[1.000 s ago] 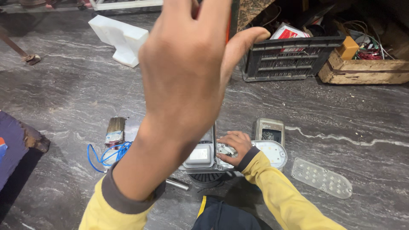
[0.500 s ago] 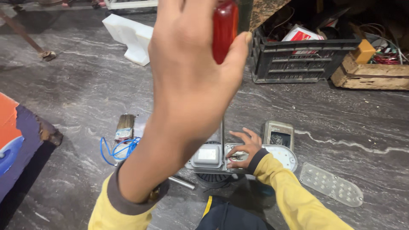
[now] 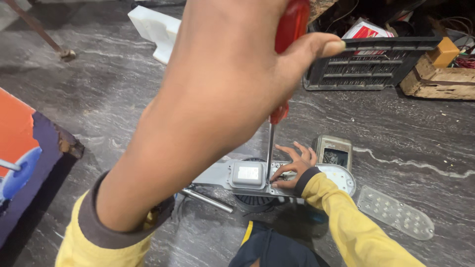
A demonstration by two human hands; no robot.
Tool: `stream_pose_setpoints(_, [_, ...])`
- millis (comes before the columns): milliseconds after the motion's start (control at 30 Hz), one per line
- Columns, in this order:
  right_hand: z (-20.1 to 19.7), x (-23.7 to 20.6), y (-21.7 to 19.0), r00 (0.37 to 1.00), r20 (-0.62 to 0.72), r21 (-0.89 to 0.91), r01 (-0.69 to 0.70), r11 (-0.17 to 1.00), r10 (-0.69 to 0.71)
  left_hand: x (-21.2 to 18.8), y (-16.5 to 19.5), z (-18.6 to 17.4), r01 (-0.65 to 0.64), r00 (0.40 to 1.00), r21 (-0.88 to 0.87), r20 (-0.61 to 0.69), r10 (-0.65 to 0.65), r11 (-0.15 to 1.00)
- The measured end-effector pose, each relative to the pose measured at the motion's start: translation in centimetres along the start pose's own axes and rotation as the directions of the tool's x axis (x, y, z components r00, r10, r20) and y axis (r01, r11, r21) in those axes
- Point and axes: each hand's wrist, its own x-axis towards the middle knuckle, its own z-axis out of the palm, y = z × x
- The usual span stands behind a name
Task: The person disassembles an LED street light fixture on the floor, using a screwdriver to remove screws from the driver housing. They open the housing, remove the driver, and brush dust from the interior before the clip ends.
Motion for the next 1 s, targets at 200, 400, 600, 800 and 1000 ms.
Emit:
stream_pose_setpoints(200, [-0.1, 0.3, -0.8, 0.999, -0.01, -0.066, -0.043, 0.997, 0.043, 1.8, -1.4, -1.1, -0.16, 0.984, -0.028, 0.07, 0.161, 0.987])
stream_pose_setpoints(400, [-0.2, -0.1, -1.5, 0.998, 0.014, -0.098, -0.063, 0.993, 0.065, 0.8, -2.3, -1.3, 0.089, 0.948, -0.028, 0.31, -0.076, 0.996])
stream_pose_setpoints(600, [-0.6, 0.0, -2.2, 0.994, 0.046, -0.099, -0.095, 0.991, 0.1, 1.7, -1.2, -0.4, -0.164, 0.974, -0.013, 0.153, 0.164, 0.986])
stream_pose_setpoints(800, [-0.4, 0.1, -2.5, 0.995, 0.033, -0.07, -0.094, 0.993, 0.096, 1.9, 0.6, -0.9, 0.105, 0.954, -0.107, 0.291, -0.07, 0.989])
stream_pose_setpoints(1000, [0.8, -0.2, -2.2, 0.991, -0.05, -0.061, -0.129, 0.99, 0.126, -1.0, 0.7, 2.3, -0.231, 0.97, 0.263, -0.018, 0.244, 0.937])
